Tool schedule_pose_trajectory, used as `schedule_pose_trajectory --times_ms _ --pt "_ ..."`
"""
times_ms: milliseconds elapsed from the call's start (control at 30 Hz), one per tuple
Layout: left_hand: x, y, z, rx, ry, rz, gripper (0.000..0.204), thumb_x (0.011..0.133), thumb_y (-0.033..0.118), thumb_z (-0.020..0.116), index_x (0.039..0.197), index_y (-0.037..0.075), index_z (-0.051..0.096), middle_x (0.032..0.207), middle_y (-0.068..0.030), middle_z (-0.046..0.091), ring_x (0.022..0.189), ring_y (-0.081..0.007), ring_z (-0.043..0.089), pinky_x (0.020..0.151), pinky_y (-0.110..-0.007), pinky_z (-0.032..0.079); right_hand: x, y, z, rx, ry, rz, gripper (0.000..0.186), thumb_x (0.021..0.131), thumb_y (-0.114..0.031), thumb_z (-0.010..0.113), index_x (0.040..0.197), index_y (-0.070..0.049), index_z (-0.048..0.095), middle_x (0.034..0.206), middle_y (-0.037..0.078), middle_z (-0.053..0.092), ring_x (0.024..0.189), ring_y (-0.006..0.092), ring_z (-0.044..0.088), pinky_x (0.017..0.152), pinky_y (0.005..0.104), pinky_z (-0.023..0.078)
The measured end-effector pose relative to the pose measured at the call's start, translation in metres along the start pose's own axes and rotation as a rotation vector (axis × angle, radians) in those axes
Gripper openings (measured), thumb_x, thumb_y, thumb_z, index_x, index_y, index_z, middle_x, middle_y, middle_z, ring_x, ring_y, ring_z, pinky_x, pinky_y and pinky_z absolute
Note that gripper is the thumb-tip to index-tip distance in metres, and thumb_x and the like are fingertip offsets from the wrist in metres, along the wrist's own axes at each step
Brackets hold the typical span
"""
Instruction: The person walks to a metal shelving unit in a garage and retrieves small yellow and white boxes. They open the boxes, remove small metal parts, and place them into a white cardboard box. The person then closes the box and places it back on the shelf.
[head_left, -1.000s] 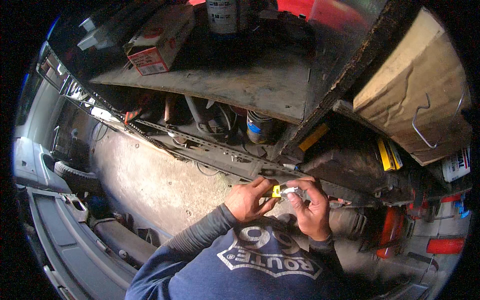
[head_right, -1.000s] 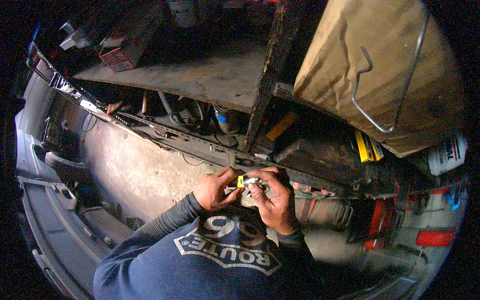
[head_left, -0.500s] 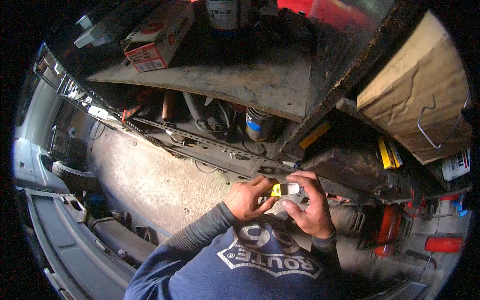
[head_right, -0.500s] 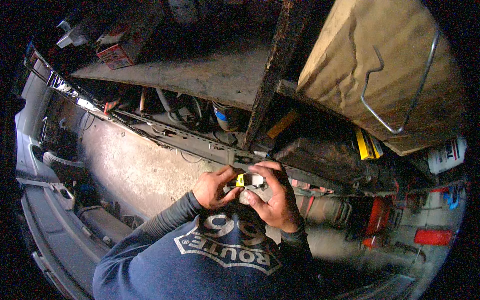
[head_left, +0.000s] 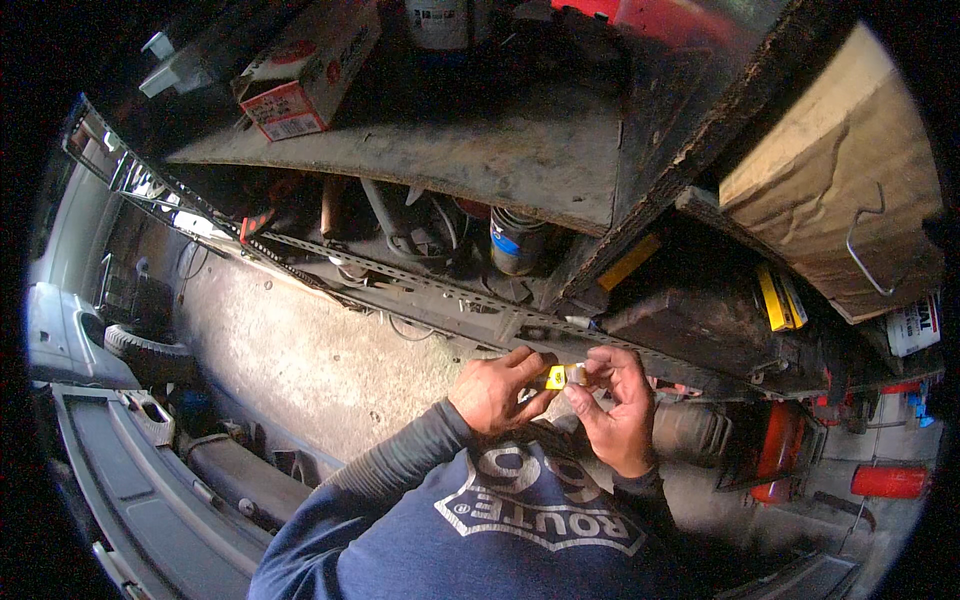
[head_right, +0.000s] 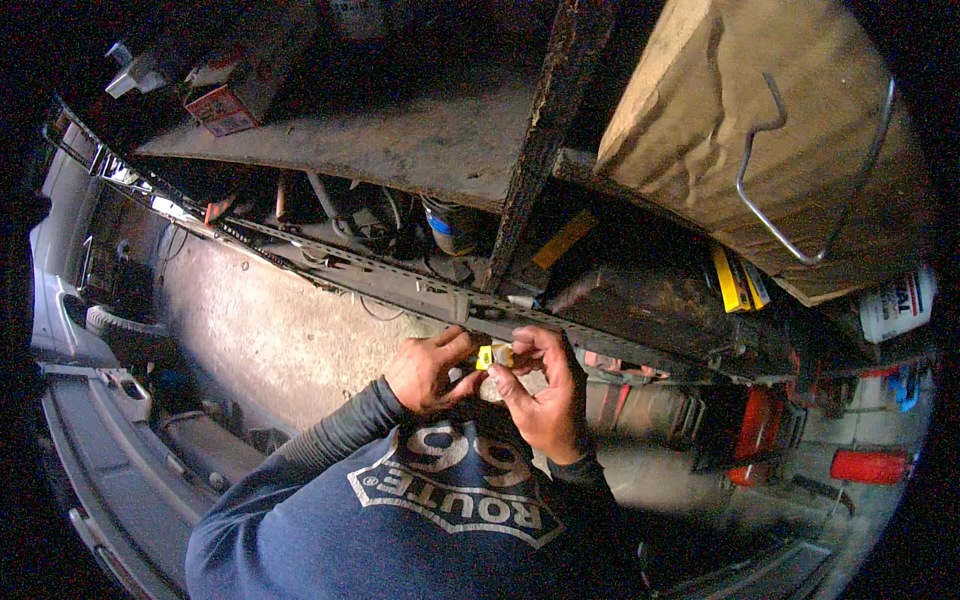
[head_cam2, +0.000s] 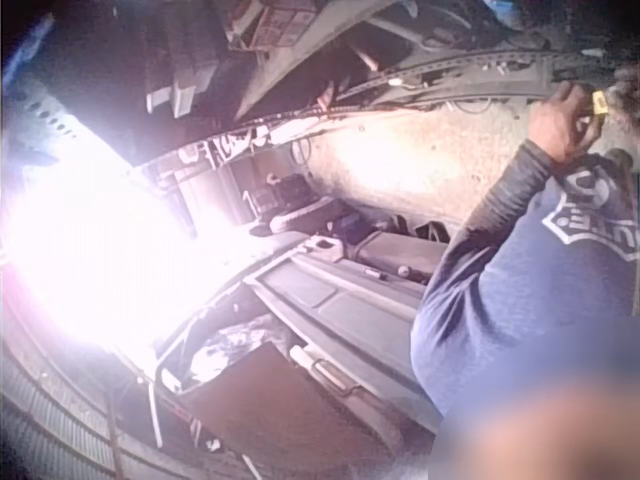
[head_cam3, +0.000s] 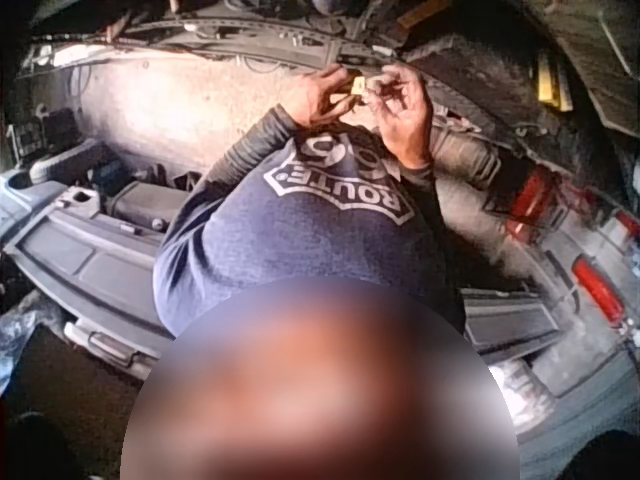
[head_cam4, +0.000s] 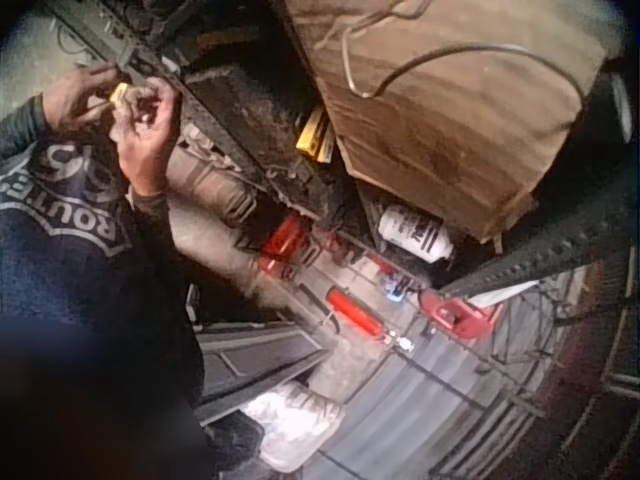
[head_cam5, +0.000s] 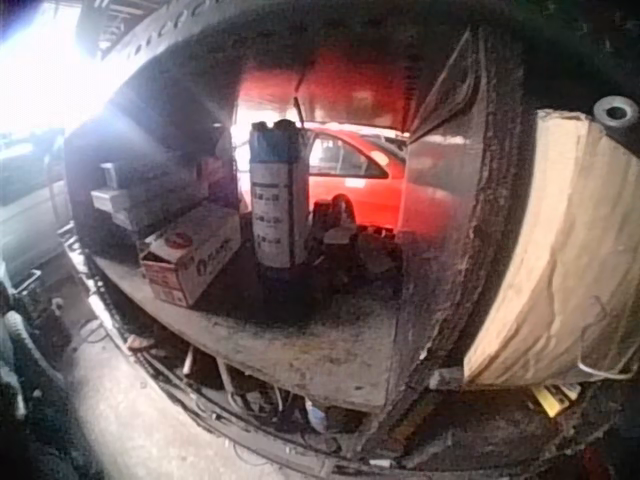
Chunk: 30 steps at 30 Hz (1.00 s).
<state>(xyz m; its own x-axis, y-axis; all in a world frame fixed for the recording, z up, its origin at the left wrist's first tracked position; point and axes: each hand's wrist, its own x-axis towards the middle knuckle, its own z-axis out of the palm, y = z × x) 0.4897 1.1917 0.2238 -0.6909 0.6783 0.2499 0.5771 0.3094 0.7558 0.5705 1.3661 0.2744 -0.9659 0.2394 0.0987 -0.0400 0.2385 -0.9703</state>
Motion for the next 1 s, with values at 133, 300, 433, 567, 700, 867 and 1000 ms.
schedule_pose_trajectory --times_ms 133,300,433,567,700,867,1000 --pt "0.001 0.0 -0.002 0.045 0.011 -0.011 0.035 0.087 0.033 0.069 0.111 0.01 0.061 0.092 -0.0117 0.063 0.071 -0.035 0.066 0.059 -0.044 0.054 0.002 0.0 -0.003 -0.195 -0.052 -0.199 0.023 0.089 -0.009 0.07 0.109 -0.004 0.061 0.104 0.006 0.058 0.091 0.017 0.058 0.08 0.027 0.047" --pt "0.0 0.0 -0.004 0.029 -0.044 -0.038 0.036 0.085 0.028 0.07 0.114 0.008 0.06 0.099 -0.0145 0.062 0.077 -0.0374 0.066 0.065 -0.045 0.055 0.001 -0.002 -0.001 -0.189 -0.036 -0.078 0.019 0.089 -0.005 0.067 0.107 -0.002 0.061 0.103 0.007 0.057 0.091 0.0169 0.058 0.08 0.027 0.048" --pt "-0.002 -0.001 -0.003 0.035 -0.054 -0.051 0.039 0.085 0.028 0.07 0.118 0.009 0.06 0.102 -0.0143 0.063 0.079 -0.0367 0.067 0.066 -0.044 0.055 0.0 -0.001 0.0 -0.176 -0.033 -0.086 0.02 0.088 -0.004 0.067 0.108 -0.002 0.061 0.1 0.008 0.058 0.093 0.0164 0.058 0.081 0.0269 0.048" --pt "-0.001 -0.003 0.0 0.069 0.061 0.036 0.036 0.085 0.032 0.071 0.112 0.01 0.062 0.091 -0.0097 0.063 0.071 -0.0326 0.067 0.059 -0.042 0.055 0.001 0.002 -0.003 -0.239 -0.073 -0.124 0.021 0.086 -0.007 0.072 0.105 -0.003 0.064 0.106 0.01 0.061 0.097 0.0193 0.059 0.085 0.0313 0.048" --pt "-0.001 -0.001 -0.001 0.084 0.074 0.025 0.036 0.083 0.031 0.072 0.112 0.011 0.062 0.091 -0.0089 0.063 0.071 -0.032 0.067 0.06 -0.042 0.055 0.002 0.002 0.0 -0.282 -0.068 -0.193 0.019 0.083 -0.011 0.075 0.098 -0.003 0.066 0.111 0.01 0.061 0.099 0.0232 0.06 0.089 0.0363 0.048" --pt "0.001 0.007 -0.002 0.022 0.053 0.033 0.035 0.082 0.031 0.073 0.112 0.013 0.065 0.091 -0.0059 0.063 0.071 -0.0305 0.068 0.062 -0.041 0.056 0.003 -0.006 -0.002 -0.22 -0.062 -0.15 0.018 0.086 -0.005 0.072 0.101 -0.002 0.061 0.105 0.008 0.06 0.083 0.014 0.057 0.071 0.0277 0.049" --pt "0.002 0.007 -0.002 -0.159 0.222 0.015 0.062 0.081 0.028 0.076 0.133 0.002 0.055 0.114 -0.0227 0.063 0.098 -0.0368 0.067 0.084 -0.039 0.054 -0.001 -0.031 -0.035 -0.205 0.035 -0.257 0.027 0.086 0.0 0.069 0.112 0.0 0.062 0.105 0.009 0.059 0.089 0.0141 0.057 0.079 0.0268 0.048"
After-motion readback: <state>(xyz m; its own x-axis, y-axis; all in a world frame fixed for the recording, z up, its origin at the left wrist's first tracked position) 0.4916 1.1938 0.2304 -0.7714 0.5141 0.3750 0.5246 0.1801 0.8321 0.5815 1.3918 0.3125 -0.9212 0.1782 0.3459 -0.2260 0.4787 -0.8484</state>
